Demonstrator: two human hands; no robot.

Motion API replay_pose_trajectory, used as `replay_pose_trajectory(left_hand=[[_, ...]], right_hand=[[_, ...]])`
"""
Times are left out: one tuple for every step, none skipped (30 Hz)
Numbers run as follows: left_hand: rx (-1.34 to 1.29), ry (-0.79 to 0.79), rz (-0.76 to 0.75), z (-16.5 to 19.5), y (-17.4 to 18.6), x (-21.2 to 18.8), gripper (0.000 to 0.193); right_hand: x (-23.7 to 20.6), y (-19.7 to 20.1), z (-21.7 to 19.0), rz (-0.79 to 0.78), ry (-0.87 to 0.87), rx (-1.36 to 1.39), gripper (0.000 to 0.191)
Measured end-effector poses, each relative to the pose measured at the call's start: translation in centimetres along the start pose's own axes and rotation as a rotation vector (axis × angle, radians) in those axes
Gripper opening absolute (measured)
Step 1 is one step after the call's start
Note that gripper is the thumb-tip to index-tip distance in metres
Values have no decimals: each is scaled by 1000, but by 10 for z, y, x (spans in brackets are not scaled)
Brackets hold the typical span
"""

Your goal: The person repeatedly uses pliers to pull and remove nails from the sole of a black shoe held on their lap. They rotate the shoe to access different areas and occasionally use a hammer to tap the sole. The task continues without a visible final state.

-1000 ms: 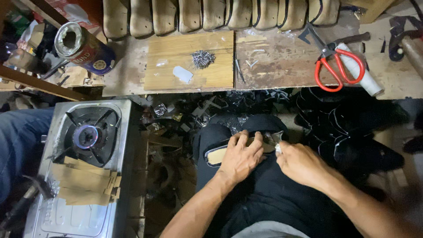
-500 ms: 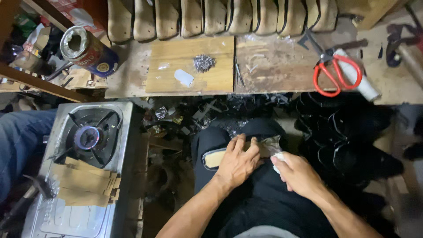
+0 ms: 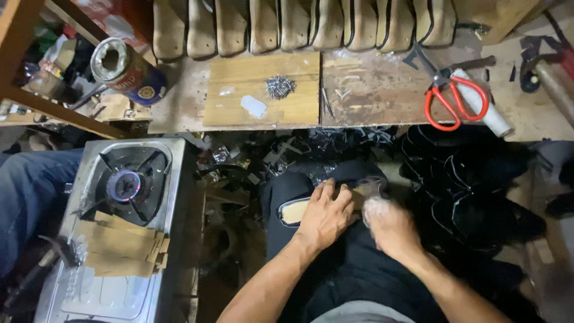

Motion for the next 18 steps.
replay_pose_trajectory(left_hand=[[-7,-2,6,0,0,1,40],[-17,2,4,0,1,0,39],[-28,10,5,0,1,2,38],[-19,19,-10,-2,1,1,39],[-22,31,-19,-2,1,2,41],[-17,34,-23,-2,2,3,42],[-38,30,5,-1,8,4,40],[-56,22,34,0,14,4,38],[-71,14,68,0,21,6,36],[-49,14,55,-1,24,9,36],[-35,22,37,0,26,11,36],[-21,30,16,1,28,14,37],[-81,114,-93,0,21,13,41],[-142,187,-189,2,12,16,46],[-192,249,-283,0,3,20,51],[-156,256,-199,-1,7,33,55],[-124,274,-121,0,11,43,60],[-89,297,-42,0,17,51,67]], right_hand=[[-5,-14,14,-181,-130,-142,35],[-15,-27,30,-365,-270,-285,37],[-9,-22,19,-273,-188,-131,37],[-6,-19,10,-183,-121,29,38],[-3,-11,2,-86,-59,175,38],[-3,-9,-1,-52,9,124,36],[-2,-6,-5,-11,82,78,35],[-1,-2,-9,34,157,33,33],[-1,-13,7,-92,17,-36,34],[-3,-21,24,-224,-128,-106,36],[-10,-27,43,-358,-284,-183,38],[-5,-20,41,-305,-248,-112,40],[-1,-13,40,-249,-221,-42,42],[4,-4,37,-178,-185,24,44],[5,-1,36,-148,-179,107,42],[6,3,34,-123,-175,184,40],[5,4,32,-109,-177,256,39],[3,3,34,-123,-218,258,38]])
Point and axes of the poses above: each hand's wrist, its own x-axis towards the middle knuckle, its own y-axis out of the back of the hand, z = x × y, the point moved 9 cm from there along x, towards the middle knuckle, and after that the axes turned 9 degrees about z, right-handed, at the moved point
